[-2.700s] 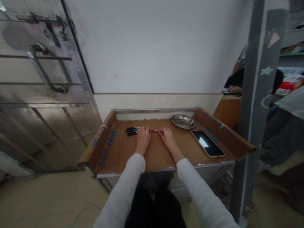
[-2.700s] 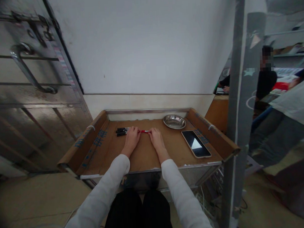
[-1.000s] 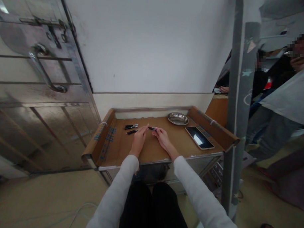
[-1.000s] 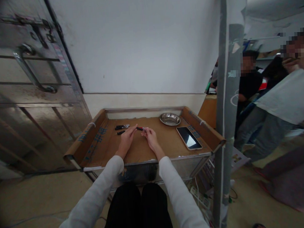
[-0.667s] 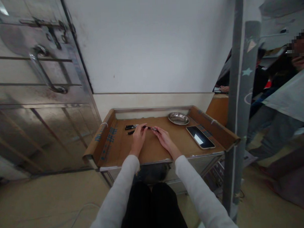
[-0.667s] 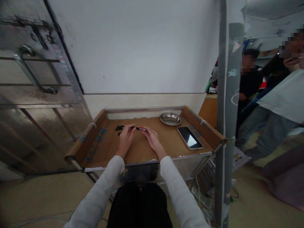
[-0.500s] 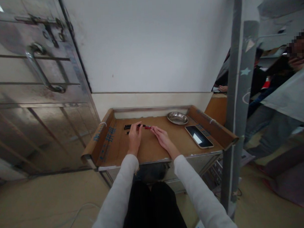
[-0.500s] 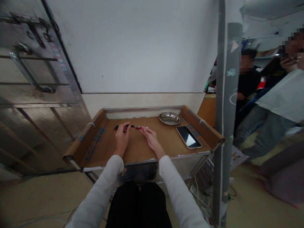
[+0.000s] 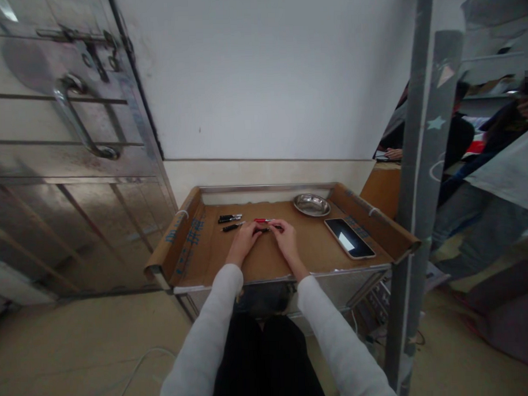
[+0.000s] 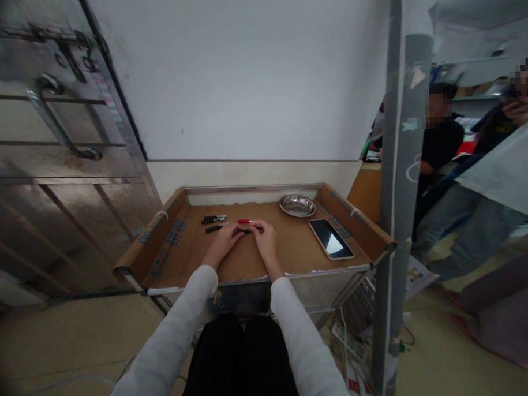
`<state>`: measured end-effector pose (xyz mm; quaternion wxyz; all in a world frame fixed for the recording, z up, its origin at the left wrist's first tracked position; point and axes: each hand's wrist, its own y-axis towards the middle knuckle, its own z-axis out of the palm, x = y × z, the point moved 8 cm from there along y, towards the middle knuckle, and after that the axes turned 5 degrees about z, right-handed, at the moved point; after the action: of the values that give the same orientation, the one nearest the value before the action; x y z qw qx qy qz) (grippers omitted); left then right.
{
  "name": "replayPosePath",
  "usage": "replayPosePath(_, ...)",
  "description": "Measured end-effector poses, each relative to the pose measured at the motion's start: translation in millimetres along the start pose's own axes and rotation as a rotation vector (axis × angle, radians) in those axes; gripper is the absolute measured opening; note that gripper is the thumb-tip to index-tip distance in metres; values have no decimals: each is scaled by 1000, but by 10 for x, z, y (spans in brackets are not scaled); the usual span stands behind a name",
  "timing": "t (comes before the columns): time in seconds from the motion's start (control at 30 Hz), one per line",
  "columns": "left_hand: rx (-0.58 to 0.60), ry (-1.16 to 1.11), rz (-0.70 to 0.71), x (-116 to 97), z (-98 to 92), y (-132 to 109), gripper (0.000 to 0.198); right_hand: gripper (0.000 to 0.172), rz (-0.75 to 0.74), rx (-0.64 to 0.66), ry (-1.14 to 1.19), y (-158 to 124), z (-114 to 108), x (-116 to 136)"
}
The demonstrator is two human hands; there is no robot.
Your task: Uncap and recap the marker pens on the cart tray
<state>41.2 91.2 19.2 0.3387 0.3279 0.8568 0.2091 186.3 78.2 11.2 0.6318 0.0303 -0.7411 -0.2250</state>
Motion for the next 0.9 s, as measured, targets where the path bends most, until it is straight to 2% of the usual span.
replayPosePath(0.07, -30, 44, -26, 58, -9, 16, 13, 7, -20, 159, -27, -15, 155, 22)
replayPosePath(0.13, -50, 68, -56, 113, -2, 38, 12, 9, -40, 231, -100, -26, 233, 24)
replayPosePath(0.27, -51, 104, -86, 155, 45, 89, 13, 15, -110, 126, -370, -25, 184, 30)
replayPosePath(0.4, -51, 119, -100, 158, 74, 113, 18, 4, -101, 1, -575, -42, 101, -31)
replayPosePath(0.47, -53, 105, -96, 152, 74, 109, 20, 6, -104, -23, -609, -49, 85, -60)
replayPosePath(0.63, -47, 50, 13, 10, 38, 94, 25, 10, -143, 29, -574, -20, 128, -81)
replayPosePath(0.73, -7, 54, 86, -103, 36, 94, 21, 14, -157, 79, -566, 5, 172, -72)
replayPosePath(0.9, 6, 128, 49, -97, 32, 110, 6, 20, -172, 91, -598, 6, 183, -52)
